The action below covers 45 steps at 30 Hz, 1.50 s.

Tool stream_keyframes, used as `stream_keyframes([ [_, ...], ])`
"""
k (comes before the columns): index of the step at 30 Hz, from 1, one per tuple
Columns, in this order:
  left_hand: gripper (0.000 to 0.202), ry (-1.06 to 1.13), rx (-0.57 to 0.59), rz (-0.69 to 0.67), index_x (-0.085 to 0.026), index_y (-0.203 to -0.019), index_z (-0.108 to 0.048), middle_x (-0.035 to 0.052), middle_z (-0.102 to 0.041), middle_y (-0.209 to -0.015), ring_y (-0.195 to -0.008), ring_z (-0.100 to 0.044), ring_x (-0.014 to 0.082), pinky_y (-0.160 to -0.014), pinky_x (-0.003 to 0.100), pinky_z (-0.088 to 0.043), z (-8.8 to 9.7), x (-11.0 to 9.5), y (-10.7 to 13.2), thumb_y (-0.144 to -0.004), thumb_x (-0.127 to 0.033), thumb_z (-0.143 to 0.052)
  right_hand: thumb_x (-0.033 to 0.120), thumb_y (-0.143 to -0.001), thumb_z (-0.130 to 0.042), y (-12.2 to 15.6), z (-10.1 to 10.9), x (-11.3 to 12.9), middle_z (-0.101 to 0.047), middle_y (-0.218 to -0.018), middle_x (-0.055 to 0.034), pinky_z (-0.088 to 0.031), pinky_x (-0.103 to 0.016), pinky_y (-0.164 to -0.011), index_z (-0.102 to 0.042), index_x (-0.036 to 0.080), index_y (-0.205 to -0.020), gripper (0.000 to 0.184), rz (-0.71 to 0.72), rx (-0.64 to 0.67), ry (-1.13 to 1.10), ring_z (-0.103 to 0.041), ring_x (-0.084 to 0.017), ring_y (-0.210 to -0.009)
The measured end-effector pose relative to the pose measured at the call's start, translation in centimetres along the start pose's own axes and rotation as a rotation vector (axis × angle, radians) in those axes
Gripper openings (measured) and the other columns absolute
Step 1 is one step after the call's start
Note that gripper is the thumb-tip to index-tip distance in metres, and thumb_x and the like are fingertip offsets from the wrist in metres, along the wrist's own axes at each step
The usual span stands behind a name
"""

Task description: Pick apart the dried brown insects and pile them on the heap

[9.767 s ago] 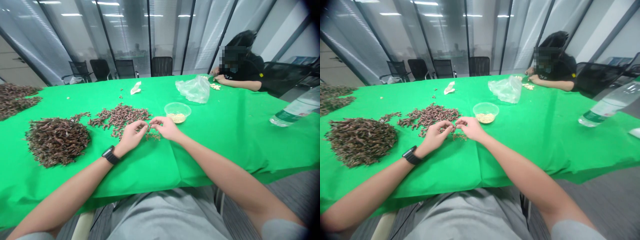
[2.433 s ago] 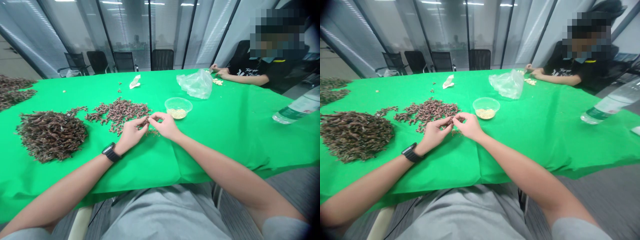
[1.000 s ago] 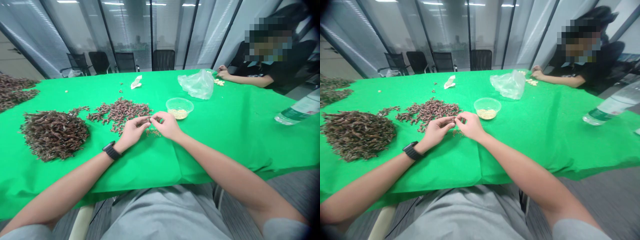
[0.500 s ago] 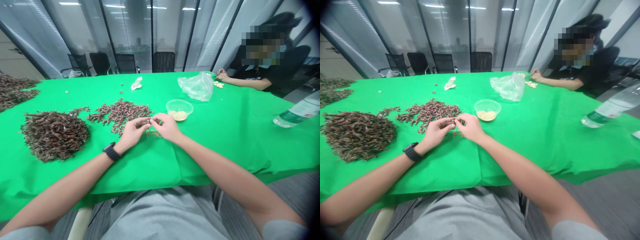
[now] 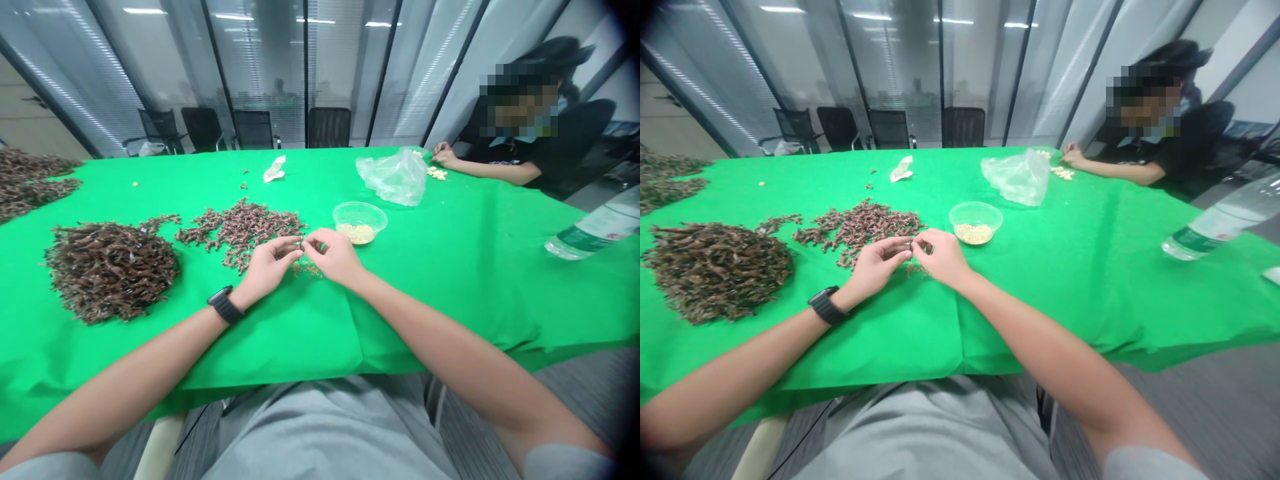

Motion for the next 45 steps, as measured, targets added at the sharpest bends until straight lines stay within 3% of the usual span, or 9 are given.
stream_keyframes([
  [19,0.051,0.032,0.041,0.014,-0.01,-0.121,-0.072,0.0158,-0.077,-0.113,-0.106,-0.074,0.0297,-0.097,0.042,-0.058,0.3,0.1,0.0,-0.08,-0.04,-0.079,0.017,-0.09,-0.059,0.2,-0.1,0.3,-0.058,-0.073,-0.0004,-0.04,-0.026,-0.064,-0.068,0.016,-0.078,0.015,0.093,0.044,0.034,-0.053,-0.012,-0.067],
  [25,0.049,-0.047,0.006,-0.042,-0.012,-0.122,-0.072,0.0135,-0.079,-0.109,-0.101,-0.075,0.0278,-0.093,0.04,-0.059,0.4,-0.3,0.1,-0.08,-0.037,-0.079,0.023,-0.088,-0.06,0.0,-0.2,0.1,-0.065,-0.072,-0.0007,-0.043,-0.026,-0.065,-0.068,0.017,-0.075,0.016,-0.117,0.051,-0.151,-0.056,-0.013,-0.068],
  [31,0.047,-0.155,-0.028,-0.104,-0.015,-0.124,-0.073,0.0116,-0.079,-0.107,-0.099,-0.075,0.0267,-0.093,0.04,-0.059,0.5,-0.8,0.2,-0.082,-0.036,-0.078,0.042,-0.078,-0.07,0.0,-0.8,-0.7,-0.057,-0.064,0.0036,-0.044,-0.025,-0.052,-0.064,0.018,-0.071,0.026,-0.458,0.177,-0.566,-0.05,-0.009,-0.052],
  [34,0.048,-0.142,-0.026,-0.097,-0.014,-0.123,-0.074,0.0122,-0.079,-0.109,-0.1,-0.075,0.027,-0.092,0.039,-0.059,0.5,-0.9,0.3,-0.082,-0.038,-0.077,0.049,-0.072,-0.076,0.1,-0.9,-1.1,-0.053,-0.059,0.0057,-0.045,-0.024,-0.05,-0.065,0.018,-0.072,0.033,-0.561,0.214,-0.66,-0.047,-0.008,-0.049],
  [39,0.052,-0.049,0.004,-0.043,-0.013,-0.125,-0.073,0.0137,-0.078,-0.113,-0.103,-0.075,0.0285,-0.093,0.039,-0.059,0.4,-0.7,0.2,-0.081,-0.041,-0.078,0.053,-0.076,-0.074,0.0,-0.6,-1.4,-0.06,-0.064,0.0029,-0.043,-0.025,-0.05,-0.067,0.017,-0.076,0.037,-0.484,0.221,-0.562,-0.049,-0.008,-0.049],
  [45,0.058,0.058,0.016,0.032,-0.011,-0.125,-0.072,0.0157,-0.077,-0.114,-0.107,-0.073,0.0301,-0.095,0.041,-0.059,0.3,-0.6,0.1,-0.077,-0.044,-0.082,0.034,-0.084,-0.07,-0.3,0.4,-0.3,-0.063,-0.07,-0.0007,-0.042,-0.026,-0.06,-0.069,0.017,-0.08,0.017,-0.154,0.031,-0.236,-0.053,-0.013,-0.064],
])
Point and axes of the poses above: each hand's wrist, its own y-axis away from the middle knuckle, its own z-axis out of the back of the hand, x = y × z, the point moved 3 cm from there along -y, towards the middle knuckle
